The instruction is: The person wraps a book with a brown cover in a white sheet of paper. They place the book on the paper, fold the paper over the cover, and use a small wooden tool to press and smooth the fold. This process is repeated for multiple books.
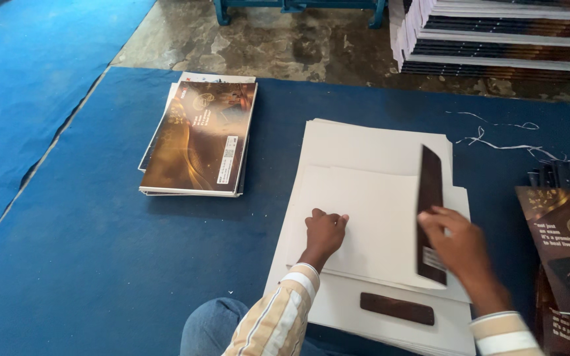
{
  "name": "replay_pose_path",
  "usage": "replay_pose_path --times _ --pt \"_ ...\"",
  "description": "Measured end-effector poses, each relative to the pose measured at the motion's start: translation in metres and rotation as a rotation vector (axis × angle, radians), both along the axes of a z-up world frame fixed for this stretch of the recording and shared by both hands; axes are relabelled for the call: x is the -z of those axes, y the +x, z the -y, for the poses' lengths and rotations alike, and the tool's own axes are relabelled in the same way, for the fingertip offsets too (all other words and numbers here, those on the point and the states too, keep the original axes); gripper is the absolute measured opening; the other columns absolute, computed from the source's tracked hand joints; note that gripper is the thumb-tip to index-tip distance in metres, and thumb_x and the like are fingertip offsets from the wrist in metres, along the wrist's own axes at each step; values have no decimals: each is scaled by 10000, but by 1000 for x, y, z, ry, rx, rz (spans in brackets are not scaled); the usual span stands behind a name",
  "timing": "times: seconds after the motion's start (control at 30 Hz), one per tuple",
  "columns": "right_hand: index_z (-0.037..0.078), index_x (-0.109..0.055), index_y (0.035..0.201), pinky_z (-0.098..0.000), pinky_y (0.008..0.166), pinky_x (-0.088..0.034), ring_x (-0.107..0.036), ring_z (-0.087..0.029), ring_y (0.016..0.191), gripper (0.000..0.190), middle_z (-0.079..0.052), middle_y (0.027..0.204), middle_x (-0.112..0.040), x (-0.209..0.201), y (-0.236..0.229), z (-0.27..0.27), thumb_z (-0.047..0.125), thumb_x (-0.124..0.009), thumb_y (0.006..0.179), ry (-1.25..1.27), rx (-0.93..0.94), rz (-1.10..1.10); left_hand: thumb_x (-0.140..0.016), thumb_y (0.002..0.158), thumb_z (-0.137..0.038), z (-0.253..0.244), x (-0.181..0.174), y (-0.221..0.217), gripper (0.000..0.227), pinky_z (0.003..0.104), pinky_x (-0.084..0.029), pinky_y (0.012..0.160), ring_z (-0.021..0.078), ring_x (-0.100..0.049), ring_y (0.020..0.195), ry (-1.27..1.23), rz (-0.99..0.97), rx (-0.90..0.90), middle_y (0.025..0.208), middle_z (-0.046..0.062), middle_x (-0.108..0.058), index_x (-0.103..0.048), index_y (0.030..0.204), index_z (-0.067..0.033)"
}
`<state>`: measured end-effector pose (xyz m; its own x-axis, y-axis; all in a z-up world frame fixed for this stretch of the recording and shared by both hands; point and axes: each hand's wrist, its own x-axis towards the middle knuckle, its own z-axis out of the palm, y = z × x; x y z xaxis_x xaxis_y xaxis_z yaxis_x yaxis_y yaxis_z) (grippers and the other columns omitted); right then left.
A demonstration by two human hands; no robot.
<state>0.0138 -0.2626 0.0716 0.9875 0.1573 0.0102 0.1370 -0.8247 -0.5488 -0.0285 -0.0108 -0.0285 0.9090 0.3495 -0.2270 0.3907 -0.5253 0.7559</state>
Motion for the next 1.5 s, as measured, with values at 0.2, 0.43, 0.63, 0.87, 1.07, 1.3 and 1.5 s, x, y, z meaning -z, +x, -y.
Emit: replay_pose_path --times 0.2,0.43,0.63,0.87,1.07,1.3,1.5 --pt "123 -769 1170 -450 1104 -446 -588 -327 1278 330 -131 1353 -671 20 -19 -61 228 -644 884 -78 -275 339 -446 993 -651 -6 -18 6 662 524 -382 1067 474 -459 1200 -58 -105 22 1294 277 -528 -813 1075 -107" --pt "75 -737 1201 -444 1083 -460 -599 -308 1255 312 -138 1292 -690 30 -17 -91 155 -607 929 -39 -389 279 -787 802 -480 -18 -19 13 422 412 -484 1016 295 -735 969 -405 -38 -133 926 151 -795 -818 917 -76" --pt "117 -697 1313 -486 1149 -422 -530 -343 1336 448 -138 1375 -616 28 4 -78 290 -666 900 -83 -299 264 -785 833 -323 -22 -3 21 261 384 -540 895 264 -711 921 -429 -94 -202 948 151 -773 -789 915 -74" --pt "186 -387 1567 -517 1129 -373 -326 -454 1472 898 -270 1630 -238 40 39 -47 620 -661 830 48 -108 -81 -741 876 -284 -32 26 39 283 425 -573 799 308 -737 838 -330 -81 -137 912 195 -773 -755 923 -6" --pt "214 -247 1637 -477 1185 -334 -295 -445 1505 939 -262 1660 -193 70 35 -53 618 -603 868 112 -116 -83 -715 905 -298 -27 25 44 285 455 -551 885 376 -700 963 -29 -130 -148 1010 211 -744 -762 986 -28" --pt "239 -222 1630 -476 1176 -328 -249 -451 1507 939 -246 1687 -73 66 24 -65 609 -618 864 64 -98 -138 -778 744 -110 -19 10 21 373 440 -533 930 373 -677 1052 33 27 -249 1093 192 -712 -711 1103 -36" --pt "244 -234 1624 -490 1178 -323 -212 -476 1513 932 -258 1684 -53 73 24 -70 604 -638 865 -26 -99 -109 -666 805 -3 -15 -10 11 138 494 -530 901 447 -670 1009 55 40 -243 1016 257 -715 -655 941 20"
